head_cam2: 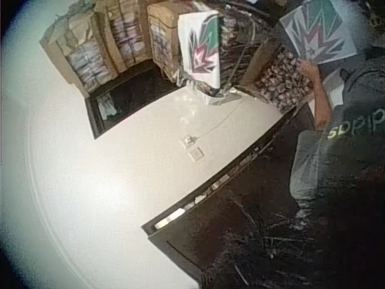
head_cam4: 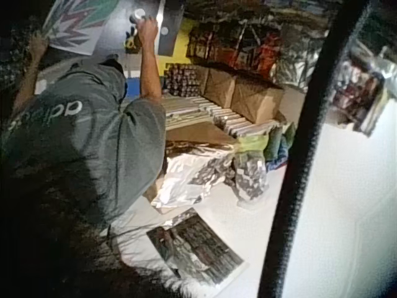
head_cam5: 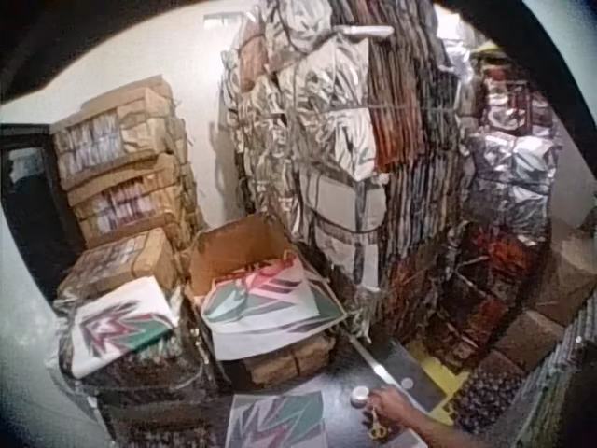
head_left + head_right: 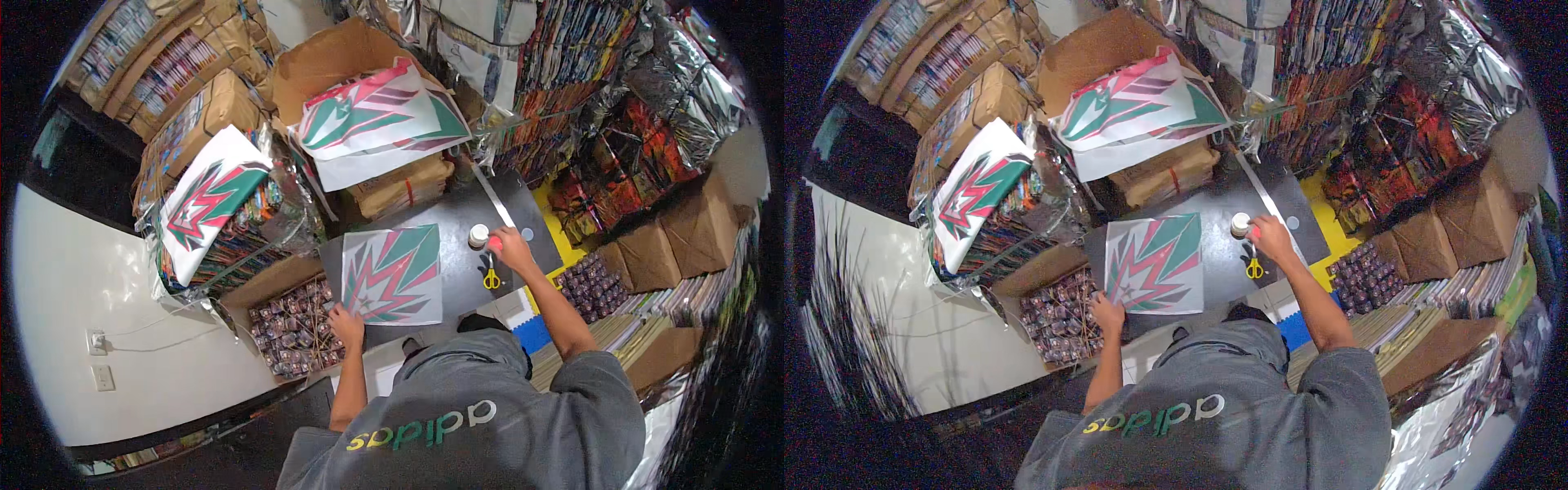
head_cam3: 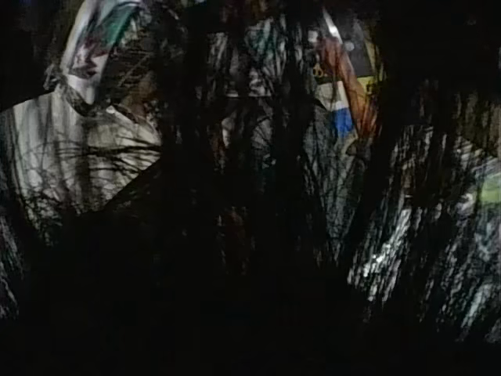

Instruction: Assembling kite sails by applying glue to the edges in a workshop setting.

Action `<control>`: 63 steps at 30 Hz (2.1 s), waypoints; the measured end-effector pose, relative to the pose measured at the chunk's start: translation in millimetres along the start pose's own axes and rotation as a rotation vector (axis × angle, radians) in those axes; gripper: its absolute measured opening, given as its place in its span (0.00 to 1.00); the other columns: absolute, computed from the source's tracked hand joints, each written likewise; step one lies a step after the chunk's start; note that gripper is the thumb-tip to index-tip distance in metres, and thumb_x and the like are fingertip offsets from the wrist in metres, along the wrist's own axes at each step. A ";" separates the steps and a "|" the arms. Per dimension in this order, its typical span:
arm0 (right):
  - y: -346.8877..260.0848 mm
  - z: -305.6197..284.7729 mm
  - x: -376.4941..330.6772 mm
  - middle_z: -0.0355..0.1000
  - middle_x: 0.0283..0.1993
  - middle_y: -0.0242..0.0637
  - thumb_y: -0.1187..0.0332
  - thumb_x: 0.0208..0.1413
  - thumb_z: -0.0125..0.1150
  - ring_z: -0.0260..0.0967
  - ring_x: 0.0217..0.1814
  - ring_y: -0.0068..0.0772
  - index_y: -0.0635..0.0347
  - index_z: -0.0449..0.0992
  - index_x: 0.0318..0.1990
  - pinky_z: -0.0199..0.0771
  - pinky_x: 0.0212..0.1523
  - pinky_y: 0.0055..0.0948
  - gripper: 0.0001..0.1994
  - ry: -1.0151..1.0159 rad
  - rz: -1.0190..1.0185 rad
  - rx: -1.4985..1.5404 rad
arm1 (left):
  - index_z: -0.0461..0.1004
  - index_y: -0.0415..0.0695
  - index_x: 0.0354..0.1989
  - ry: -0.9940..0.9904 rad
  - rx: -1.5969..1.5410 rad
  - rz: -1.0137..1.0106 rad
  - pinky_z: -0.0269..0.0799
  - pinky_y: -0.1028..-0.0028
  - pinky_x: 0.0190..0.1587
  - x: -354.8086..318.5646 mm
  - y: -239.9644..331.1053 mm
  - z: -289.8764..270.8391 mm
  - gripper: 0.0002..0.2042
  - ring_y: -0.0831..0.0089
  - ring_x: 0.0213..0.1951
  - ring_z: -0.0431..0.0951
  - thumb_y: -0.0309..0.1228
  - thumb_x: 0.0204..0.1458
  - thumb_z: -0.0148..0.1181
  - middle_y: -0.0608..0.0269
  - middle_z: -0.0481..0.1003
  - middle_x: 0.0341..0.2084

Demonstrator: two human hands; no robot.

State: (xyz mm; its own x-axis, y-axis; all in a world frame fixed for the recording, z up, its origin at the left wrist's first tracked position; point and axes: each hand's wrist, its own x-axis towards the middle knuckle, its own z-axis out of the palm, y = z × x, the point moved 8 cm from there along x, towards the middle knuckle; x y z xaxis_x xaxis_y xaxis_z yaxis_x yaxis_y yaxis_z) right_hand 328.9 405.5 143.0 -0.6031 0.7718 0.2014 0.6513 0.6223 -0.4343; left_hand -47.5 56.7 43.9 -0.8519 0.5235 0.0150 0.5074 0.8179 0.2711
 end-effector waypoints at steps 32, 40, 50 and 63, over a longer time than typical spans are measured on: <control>57.7 57.6 49.0 0.79 0.36 0.34 0.65 0.53 0.67 0.77 0.43 0.39 0.53 0.85 0.36 0.76 0.43 0.38 0.06 -0.329 -0.286 0.249 | 0.68 0.41 0.60 -0.307 -0.361 0.540 0.69 0.58 0.54 -42.1 320.6 65.8 0.29 0.54 0.51 0.72 0.30 0.48 0.70 0.52 0.71 0.48; 48.3 49.9 51.2 0.78 0.36 0.44 0.68 0.55 0.64 0.77 0.37 0.49 0.59 0.83 0.38 0.76 0.39 0.41 0.07 -0.289 -0.036 0.520 | 0.67 0.42 0.64 -0.696 -0.703 0.376 0.73 0.65 0.48 -27.8 384.4 132.3 0.37 0.61 0.44 0.76 0.30 0.43 0.76 0.54 0.73 0.46; 75.6 67.6 27.4 0.79 0.35 0.37 0.69 0.58 0.67 0.78 0.37 0.26 0.64 0.82 0.42 0.76 0.38 0.27 0.09 -0.278 0.407 0.899 | 0.71 0.42 0.49 -0.265 -0.612 0.440 0.72 0.58 0.51 -24.1 398.1 84.3 0.28 0.48 0.48 0.73 0.30 0.37 0.76 0.55 0.73 0.49; 75.1 49.7 27.7 0.79 0.36 0.40 0.68 0.56 0.69 0.76 0.35 0.28 0.60 0.84 0.44 0.74 0.38 0.26 0.10 -0.190 0.440 0.786 | 0.74 0.41 0.47 0.065 -0.455 0.548 0.70 0.58 0.52 -12.9 399.3 45.8 0.28 0.52 0.51 0.72 0.25 0.33 0.76 0.56 0.72 0.47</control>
State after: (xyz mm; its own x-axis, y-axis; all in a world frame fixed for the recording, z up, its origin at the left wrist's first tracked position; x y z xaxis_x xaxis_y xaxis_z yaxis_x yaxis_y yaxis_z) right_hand 338.2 467.1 72.3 -0.4859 0.8403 -0.2403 0.3815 -0.0434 -0.9233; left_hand 172.1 387.4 107.9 -0.5033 0.8037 0.3175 0.7725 0.2537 0.5822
